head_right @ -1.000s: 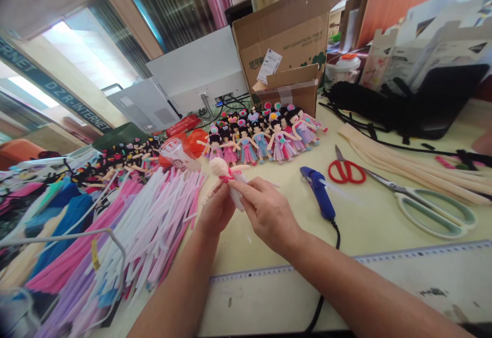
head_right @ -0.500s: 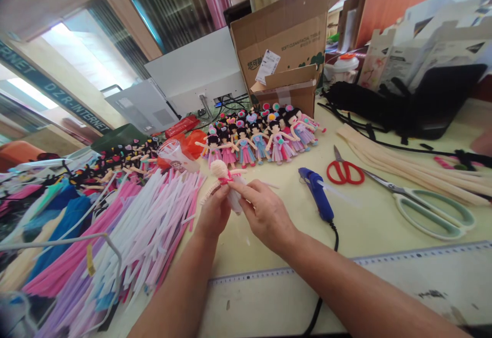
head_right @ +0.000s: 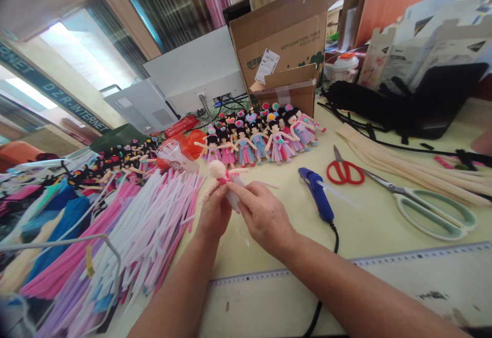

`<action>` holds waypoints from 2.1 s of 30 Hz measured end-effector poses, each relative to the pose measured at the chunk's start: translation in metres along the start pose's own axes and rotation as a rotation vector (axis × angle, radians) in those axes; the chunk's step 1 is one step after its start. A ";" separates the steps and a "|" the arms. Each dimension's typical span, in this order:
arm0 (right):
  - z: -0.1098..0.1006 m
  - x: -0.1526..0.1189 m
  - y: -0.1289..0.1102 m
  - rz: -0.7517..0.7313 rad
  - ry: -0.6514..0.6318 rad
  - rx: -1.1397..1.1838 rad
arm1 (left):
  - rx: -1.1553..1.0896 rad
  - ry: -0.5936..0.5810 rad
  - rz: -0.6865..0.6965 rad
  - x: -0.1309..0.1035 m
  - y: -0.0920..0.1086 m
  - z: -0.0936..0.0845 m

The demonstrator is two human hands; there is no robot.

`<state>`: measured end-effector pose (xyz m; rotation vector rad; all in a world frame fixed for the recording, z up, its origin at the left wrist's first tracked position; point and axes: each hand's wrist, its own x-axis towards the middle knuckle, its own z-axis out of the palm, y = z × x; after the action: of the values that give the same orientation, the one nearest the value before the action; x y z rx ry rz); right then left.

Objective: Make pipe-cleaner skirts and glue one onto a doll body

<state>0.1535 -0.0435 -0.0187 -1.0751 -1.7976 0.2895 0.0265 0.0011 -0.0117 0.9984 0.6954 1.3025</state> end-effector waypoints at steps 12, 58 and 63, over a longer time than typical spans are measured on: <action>-0.002 -0.001 0.000 0.029 -0.034 -0.022 | 0.004 -0.016 0.016 0.000 -0.001 -0.001; 0.000 0.000 0.000 -0.005 -0.058 -0.187 | 0.017 0.125 -0.002 0.002 0.000 -0.001; 0.001 -0.001 -0.001 -0.011 -0.045 -0.194 | 0.067 0.147 0.018 0.002 0.001 -0.001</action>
<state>0.1522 -0.0444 -0.0194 -1.2011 -1.9009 0.1347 0.0253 0.0035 -0.0114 0.9716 0.8489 1.3858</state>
